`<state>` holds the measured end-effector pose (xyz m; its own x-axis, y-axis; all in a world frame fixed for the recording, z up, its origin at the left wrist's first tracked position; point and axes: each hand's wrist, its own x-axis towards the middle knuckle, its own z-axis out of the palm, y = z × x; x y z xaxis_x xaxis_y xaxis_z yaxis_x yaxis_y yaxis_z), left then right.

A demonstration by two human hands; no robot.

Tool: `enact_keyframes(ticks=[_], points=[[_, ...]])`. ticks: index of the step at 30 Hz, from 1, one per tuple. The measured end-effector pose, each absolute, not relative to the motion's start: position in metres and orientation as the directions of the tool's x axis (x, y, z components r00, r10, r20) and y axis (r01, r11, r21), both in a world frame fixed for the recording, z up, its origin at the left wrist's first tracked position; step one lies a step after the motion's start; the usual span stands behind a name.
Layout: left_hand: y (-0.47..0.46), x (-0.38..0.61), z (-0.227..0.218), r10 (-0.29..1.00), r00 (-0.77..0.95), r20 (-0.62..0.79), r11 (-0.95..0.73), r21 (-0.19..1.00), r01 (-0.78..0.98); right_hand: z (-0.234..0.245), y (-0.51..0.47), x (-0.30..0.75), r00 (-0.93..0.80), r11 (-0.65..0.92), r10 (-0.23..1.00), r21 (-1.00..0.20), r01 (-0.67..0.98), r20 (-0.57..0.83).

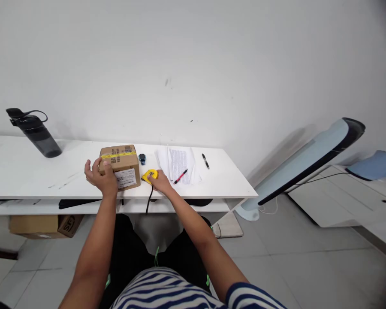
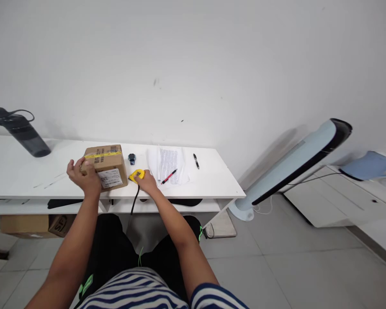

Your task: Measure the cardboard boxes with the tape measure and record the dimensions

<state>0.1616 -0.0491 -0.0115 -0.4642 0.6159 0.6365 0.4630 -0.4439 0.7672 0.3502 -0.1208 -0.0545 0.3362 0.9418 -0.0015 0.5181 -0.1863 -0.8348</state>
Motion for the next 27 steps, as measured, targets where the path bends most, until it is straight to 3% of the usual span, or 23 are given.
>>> enact_keyframes(ticks=[4, 7, 9, 11, 12, 14, 16, 18, 20, 27], points=[[-0.054, 0.161, 0.000, 0.412, -0.467, 0.783, -0.559, 0.621, 0.549, -0.041, -0.128, 0.348, 0.223, -0.180, 0.975, -0.580, 0.794, 0.002], [-0.082, 0.174, 0.010, 0.276, -0.418, 0.865, -0.714, 0.476, 0.513, -0.030, -0.136, 0.373, 0.254, -0.197, 0.963, -0.417, 0.887, 0.087], [-0.103, 0.191, 0.014, 0.302, -0.295, 0.907, -0.811, 0.407, 0.420, -0.026, -0.140, 0.403, 0.328, -0.266, 0.928, -0.300, 0.916, 0.176], [-0.119, 0.219, 0.017, 0.414, 0.018, 0.910, -0.863, 0.386, 0.327, -0.027, -0.145, 0.437, 0.335, -0.308, 0.923, -0.159, 0.938, 0.190], [-0.124, 0.237, 0.017, 0.473, 0.226, 0.852, -0.864, 0.398, 0.307, -0.030, -0.147, 0.453, 0.311, -0.298, 0.937, -0.098, 0.949, 0.159], [-0.125, 0.278, 0.016, 0.502, 0.624, 0.599, -0.864, 0.383, 0.328, -0.037, -0.151, 0.479, 0.256, -0.254, 0.963, -0.031, 0.967, 0.086], [-0.117, 0.319, 0.010, 0.528, 0.792, 0.306, -0.842, 0.314, 0.439, -0.046, -0.155, 0.493, 0.222, -0.222, 0.973, -0.011, 0.975, 0.060], [-0.106, 0.351, 0.001, 0.589, 0.803, 0.092, -0.802, 0.195, 0.565, -0.053, -0.163, 0.497, 0.194, -0.195, 0.979, 0.016, 0.981, 0.068], [-0.100, 0.368, -0.009, 0.629, 0.777, -0.029, -0.773, 0.083, 0.629, -0.059, -0.174, 0.494, 0.170, -0.174, 0.982, 0.044, 0.984, 0.082], [-0.127, 0.330, -0.022, 0.600, 0.794, -0.100, -0.798, -0.009, 0.602, -0.077, -0.242, 0.473, -0.045, 0.032, 0.993, 0.111, 0.993, 0.112]])
